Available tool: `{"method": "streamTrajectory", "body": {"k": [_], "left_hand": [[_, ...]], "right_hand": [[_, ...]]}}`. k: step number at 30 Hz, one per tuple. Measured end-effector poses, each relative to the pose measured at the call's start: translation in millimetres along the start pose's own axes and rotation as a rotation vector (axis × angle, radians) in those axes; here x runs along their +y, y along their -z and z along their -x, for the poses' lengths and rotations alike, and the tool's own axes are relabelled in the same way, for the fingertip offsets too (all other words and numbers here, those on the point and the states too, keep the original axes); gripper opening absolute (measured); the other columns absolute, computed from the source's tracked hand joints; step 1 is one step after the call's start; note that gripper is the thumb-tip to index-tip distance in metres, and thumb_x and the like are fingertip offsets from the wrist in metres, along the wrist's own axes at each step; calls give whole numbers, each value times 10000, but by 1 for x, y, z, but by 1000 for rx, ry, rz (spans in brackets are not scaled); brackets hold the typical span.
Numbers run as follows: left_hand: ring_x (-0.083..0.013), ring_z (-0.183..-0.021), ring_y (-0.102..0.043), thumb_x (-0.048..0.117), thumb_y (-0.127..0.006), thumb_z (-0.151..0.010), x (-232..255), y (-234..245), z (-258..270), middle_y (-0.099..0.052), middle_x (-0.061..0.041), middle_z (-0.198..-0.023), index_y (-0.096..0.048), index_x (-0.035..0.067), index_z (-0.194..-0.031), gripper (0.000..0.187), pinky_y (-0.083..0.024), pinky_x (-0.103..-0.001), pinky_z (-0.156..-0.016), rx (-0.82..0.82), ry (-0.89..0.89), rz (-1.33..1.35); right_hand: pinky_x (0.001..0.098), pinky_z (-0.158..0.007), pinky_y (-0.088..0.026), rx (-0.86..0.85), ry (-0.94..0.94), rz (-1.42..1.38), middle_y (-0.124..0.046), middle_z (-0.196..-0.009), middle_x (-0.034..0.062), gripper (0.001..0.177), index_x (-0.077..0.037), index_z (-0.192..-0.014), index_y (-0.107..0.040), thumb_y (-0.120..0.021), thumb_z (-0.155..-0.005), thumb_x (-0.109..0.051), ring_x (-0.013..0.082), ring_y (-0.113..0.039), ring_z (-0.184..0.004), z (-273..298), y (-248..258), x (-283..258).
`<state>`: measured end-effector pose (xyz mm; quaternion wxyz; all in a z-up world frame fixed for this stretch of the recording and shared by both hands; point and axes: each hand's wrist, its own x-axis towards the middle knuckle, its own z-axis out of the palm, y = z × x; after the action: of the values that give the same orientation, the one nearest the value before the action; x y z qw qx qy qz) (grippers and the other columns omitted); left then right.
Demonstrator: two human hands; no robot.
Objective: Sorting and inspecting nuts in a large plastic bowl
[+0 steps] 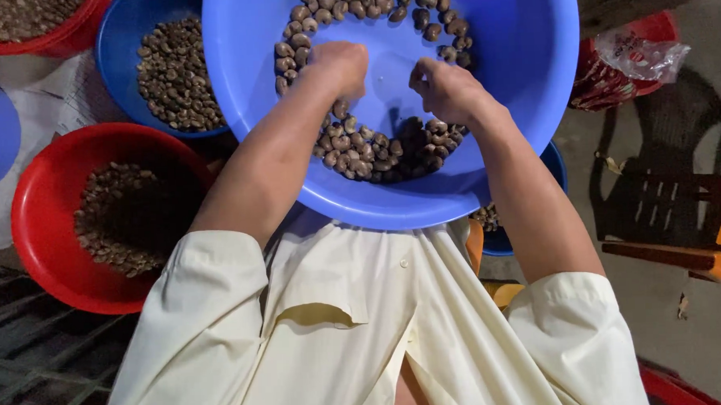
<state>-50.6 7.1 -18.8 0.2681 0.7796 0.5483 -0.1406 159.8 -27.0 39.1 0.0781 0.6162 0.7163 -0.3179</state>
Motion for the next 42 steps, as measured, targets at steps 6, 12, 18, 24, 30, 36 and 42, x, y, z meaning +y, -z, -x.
{"method": "streamTrajectory", "body": {"k": [6,12,18,24,30,36,42], "left_hand": [[-197,-654,-548,304,-628,-869,2,49,34,-635,-96,-809,-660,61,-927,251,-419,-352,-602,94,-56,778],[-111,-494,-539,307,-577,-776,11,74,59,-621,-61,-614,-677,95,-744,237,-311,-256,-422,47,-179,1408],[-56,-467,-538,397,-664,-909,15,62,46,-679,-7,-708,-665,120,-933,279,-317,-194,-363,139,-256,1315],[-123,-636,-666,160,-635,-980,42,42,38,-720,-62,-861,-697,91,-1060,123,-513,-210,-490,29,-231,784],[-305,-820,-682,101,-635,-909,88,2,35,-730,-134,-965,-698,39,-1004,130,-567,-415,-799,-127,-453,102],[-390,-772,-704,94,-734,-744,97,-37,13,-758,-158,-888,-755,39,-891,158,-553,-501,-700,-29,-508,-177],[-384,-764,-684,63,-676,-817,86,-32,12,-747,-145,-884,-750,27,-882,105,-549,-519,-704,-66,-427,-127]], "right_hand": [[481,-662,-582,-162,-17,574,-755,-840,136,557,-61,-926,-780,-600,-1021,-580,385,-724,-729,-12,-24,23],[496,-693,-587,-197,47,559,-768,-941,178,448,-7,-1019,-760,-649,-927,-432,417,-727,-799,-16,-44,17],[466,-605,-556,-13,72,301,-713,-859,150,345,-37,-987,-698,-658,-958,-378,346,-666,-694,-22,-14,22],[234,-490,-424,321,-18,-996,-660,-806,31,170,-100,-960,-633,-561,-953,-254,98,-558,-589,3,45,25],[222,-414,-322,252,19,-1526,-612,-747,57,308,-112,-867,-567,-687,-891,-394,112,-542,-545,7,57,33],[224,-405,-334,336,-29,-1268,-547,-649,0,333,-121,-854,-591,-752,-947,-397,78,-478,-488,16,50,23],[318,-516,-520,239,306,-321,-667,-851,80,213,-44,-1012,-645,-816,-1014,-172,172,-610,-617,25,30,37]]}}
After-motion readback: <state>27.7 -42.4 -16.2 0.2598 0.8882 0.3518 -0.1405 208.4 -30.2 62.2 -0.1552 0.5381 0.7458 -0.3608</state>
